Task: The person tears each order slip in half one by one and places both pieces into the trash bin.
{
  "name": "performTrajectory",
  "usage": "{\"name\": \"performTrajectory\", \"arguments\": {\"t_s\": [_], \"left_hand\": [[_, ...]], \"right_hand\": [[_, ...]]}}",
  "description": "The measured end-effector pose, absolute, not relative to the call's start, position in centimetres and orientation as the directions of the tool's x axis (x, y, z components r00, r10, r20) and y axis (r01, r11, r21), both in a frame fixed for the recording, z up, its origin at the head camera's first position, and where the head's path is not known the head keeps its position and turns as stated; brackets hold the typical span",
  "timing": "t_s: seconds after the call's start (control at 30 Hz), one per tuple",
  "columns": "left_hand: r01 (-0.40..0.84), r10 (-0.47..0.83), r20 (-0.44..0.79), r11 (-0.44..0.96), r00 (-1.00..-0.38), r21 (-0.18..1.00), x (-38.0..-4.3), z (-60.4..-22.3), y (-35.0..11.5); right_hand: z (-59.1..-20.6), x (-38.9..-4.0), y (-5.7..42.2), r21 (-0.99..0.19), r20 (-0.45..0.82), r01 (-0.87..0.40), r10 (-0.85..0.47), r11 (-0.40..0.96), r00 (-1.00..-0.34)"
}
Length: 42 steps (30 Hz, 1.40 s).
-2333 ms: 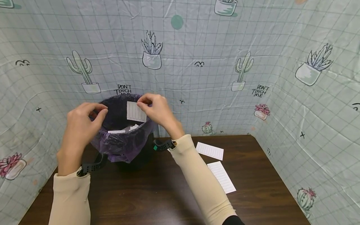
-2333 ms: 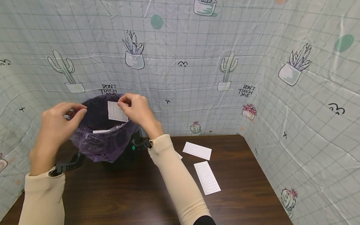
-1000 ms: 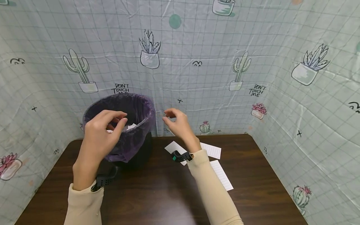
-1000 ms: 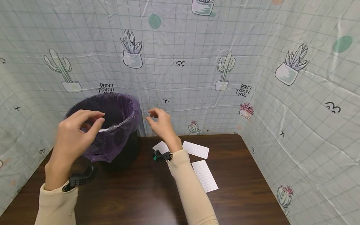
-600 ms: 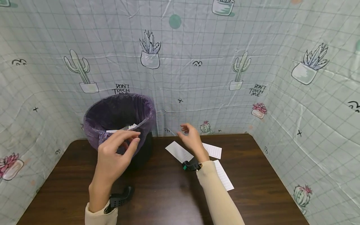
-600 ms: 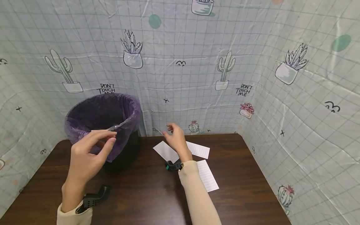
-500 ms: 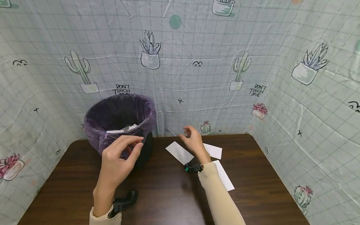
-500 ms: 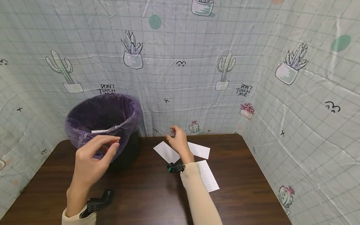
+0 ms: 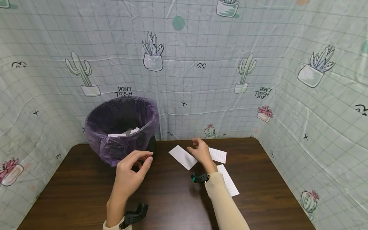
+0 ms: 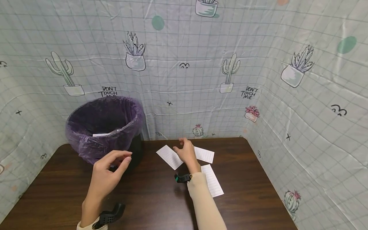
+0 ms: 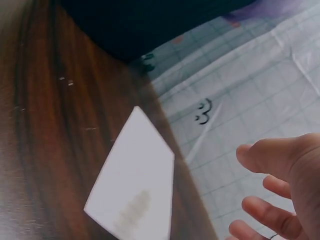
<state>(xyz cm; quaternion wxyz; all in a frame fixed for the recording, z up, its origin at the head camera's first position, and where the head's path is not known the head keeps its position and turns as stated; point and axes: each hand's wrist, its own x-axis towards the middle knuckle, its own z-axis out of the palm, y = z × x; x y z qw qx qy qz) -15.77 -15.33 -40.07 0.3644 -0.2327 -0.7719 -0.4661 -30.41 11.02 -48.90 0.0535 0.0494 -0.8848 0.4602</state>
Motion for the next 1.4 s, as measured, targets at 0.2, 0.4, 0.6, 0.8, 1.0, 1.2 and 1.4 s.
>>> {"name": "performTrajectory", "arguments": {"t_s": [0.2,0.4,0.6,0.8,1.0,1.2,1.4], "left_hand": [[0.684,0.031,0.768,0.479,-0.64,0.551,-16.0,-41.5,-14.5],[0.665,0.039,0.749,0.491,-0.662,0.563,-16.1,-42.4,-14.5],[0.622,0.046,0.704,0.51,-0.709,0.594,-16.5,-43.7,-14.6],[0.58,0.053,0.659,0.532,-0.75,0.617,-16.8,-44.5,-14.5],[0.564,0.049,0.646,0.541,-0.762,0.624,-16.7,-44.9,-14.4],[0.539,0.049,0.617,0.545,-0.785,0.642,-16.8,-45.1,-14.2],[0.544,0.045,0.627,0.548,-0.777,0.635,-16.9,-45.4,-14.0]], "right_hand": [[-50.5,-30.0,10.7,-0.778,0.112,-0.119,-0.051,0.617,-0.992],[-51.5,-29.6,10.4,-0.766,0.119,-0.12,-0.044,0.632,-0.992],[-52.2,-29.3,10.1,-0.745,0.109,-0.075,0.01,0.663,-0.994],[-52.4,-29.0,9.3,-0.684,0.116,-0.071,0.012,0.726,-0.993],[-52.2,-28.5,8.7,-0.612,0.074,-0.043,0.003,0.79,-0.997],[-51.2,-27.8,9.2,-0.608,-0.036,-0.034,-0.07,0.793,-0.997],[-51.1,-26.7,9.5,-0.599,-0.065,-0.05,-0.111,0.799,-0.992]]}}
